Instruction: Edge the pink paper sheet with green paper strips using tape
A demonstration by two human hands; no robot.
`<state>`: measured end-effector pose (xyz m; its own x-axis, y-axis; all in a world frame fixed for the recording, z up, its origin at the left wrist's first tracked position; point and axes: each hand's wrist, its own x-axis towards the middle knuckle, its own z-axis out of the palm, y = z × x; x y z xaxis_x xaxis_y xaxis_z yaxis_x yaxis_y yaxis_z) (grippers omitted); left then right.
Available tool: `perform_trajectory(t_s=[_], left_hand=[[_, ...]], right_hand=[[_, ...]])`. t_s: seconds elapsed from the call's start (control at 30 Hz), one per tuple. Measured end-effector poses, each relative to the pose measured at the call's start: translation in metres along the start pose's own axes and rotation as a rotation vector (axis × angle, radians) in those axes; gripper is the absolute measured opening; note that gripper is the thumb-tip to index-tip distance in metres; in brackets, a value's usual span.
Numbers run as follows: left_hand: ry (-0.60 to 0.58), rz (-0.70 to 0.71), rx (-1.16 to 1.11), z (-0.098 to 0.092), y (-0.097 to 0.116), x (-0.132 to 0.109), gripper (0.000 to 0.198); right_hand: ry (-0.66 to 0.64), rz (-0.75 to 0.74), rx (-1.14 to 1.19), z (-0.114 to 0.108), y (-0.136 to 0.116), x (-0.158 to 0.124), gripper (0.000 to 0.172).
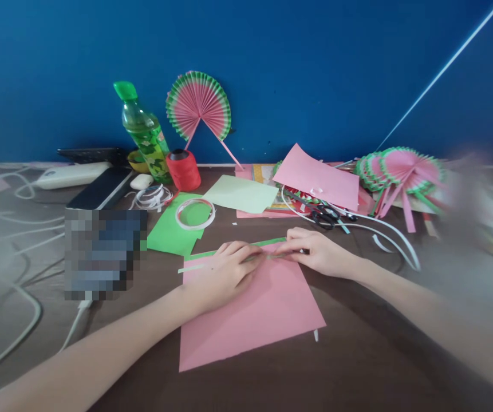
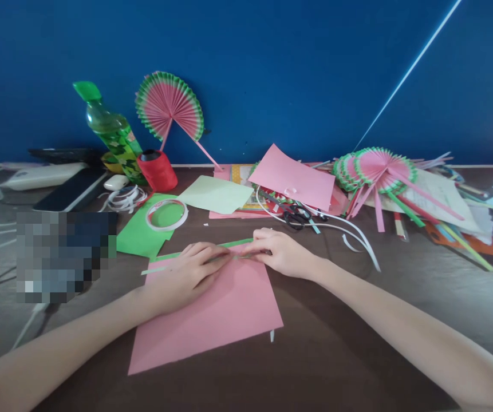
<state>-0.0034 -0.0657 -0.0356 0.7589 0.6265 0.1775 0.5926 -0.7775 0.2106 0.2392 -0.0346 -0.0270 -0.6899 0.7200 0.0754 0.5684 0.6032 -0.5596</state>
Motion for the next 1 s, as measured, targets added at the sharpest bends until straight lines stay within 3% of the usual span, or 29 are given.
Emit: perform_trajectory(t_s=[0.27,0.47,0.57,0.73,0.87,1.0], left_hand=[[-0.034,-0.012,-0.016,0.000,0.000,0.001,0.039],[-0.021,-0.011,-0.022,0.001,-0.002,0.001,0.040],[-0.007,-0.021,-0.055,0.000,-0.001,0.001,0.040],[0.037,-0.072,-0.171,-0.005,0.000,0.001,0.039],[0.138,-0.255,-0.409,-0.014,-0.001,0.004,0.025],[0.163,-0.458,-0.605,-0.022,0.001,0.009,0.016]], right_hand=[[-0.008,-0.025,0.002,-0.004,0.006,0.004,0.035],[0.056,0.006,0.097,-0.009,0.001,0.007,0.026],[0.141,0.155,0.281,-0.013,-0.009,0.007,0.020],[0.211,0.380,0.811,-0.010,-0.028,0.010,0.019],[0.199,0.466,1.188,0.002,-0.036,0.011,0.018],[0.199,0.472,1.326,0.010,-0.038,0.012,0.017]])
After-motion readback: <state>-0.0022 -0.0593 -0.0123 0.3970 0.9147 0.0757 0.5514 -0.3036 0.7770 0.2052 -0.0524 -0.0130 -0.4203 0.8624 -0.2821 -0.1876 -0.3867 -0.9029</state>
